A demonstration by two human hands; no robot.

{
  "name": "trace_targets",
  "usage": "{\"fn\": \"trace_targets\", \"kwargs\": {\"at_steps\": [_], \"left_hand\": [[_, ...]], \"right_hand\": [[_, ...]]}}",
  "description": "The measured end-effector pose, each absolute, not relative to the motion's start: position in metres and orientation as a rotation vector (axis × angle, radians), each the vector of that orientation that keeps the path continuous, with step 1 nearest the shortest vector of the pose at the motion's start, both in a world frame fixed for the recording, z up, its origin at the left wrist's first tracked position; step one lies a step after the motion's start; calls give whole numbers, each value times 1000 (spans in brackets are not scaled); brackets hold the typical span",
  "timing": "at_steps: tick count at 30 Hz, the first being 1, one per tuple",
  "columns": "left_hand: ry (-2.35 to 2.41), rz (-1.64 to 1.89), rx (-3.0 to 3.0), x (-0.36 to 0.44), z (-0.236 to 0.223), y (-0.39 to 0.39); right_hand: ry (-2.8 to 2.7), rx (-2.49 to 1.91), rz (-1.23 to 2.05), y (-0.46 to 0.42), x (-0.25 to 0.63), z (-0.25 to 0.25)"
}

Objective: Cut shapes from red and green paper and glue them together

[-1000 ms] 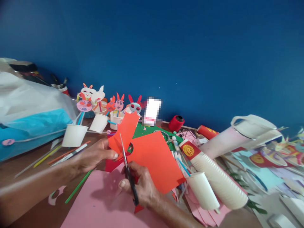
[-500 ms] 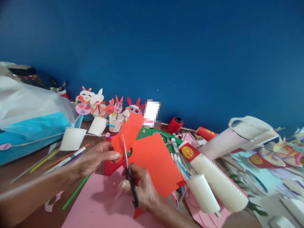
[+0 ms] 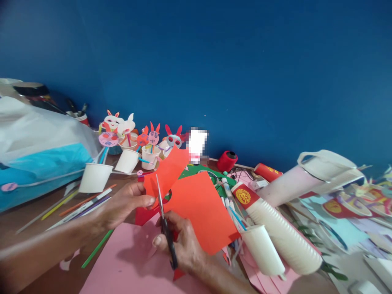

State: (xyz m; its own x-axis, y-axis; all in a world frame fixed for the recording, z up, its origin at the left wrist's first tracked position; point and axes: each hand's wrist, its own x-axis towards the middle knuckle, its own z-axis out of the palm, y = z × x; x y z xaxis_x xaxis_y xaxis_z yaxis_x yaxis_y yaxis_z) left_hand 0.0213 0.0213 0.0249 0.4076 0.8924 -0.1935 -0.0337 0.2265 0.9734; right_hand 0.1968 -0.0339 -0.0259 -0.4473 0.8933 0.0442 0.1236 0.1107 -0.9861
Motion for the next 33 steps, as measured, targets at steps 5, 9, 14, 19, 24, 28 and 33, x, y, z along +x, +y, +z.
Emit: {"fn": "trace_targets", "kwargs": {"at_steps": [5, 9, 14, 19, 24, 28, 33], "left_hand": [[909, 728, 1169, 20, 28, 22], [891, 714, 1169, 20, 30, 22], [889, 701, 1162, 19, 32, 23], [920, 670, 1181, 18, 32, 24], [973, 660, 1199, 17, 34, 24], [1013, 671, 1208, 17, 34, 24], [1037, 643, 1207, 17, 34, 24]], "right_hand": [[-1751, -1030, 1378, -36, 197, -19], [-1755, -1023, 1398, -36, 197, -16], [-1759, -1034, 1356, -34, 197, -17], [-1748, -1045, 1362, -36, 197, -17], [-1726, -1029, 1393, -36, 196, -21], [-1730, -1027, 1385, -37, 196, -22], [-1744, -1012, 1398, -37, 196, -24]]}}
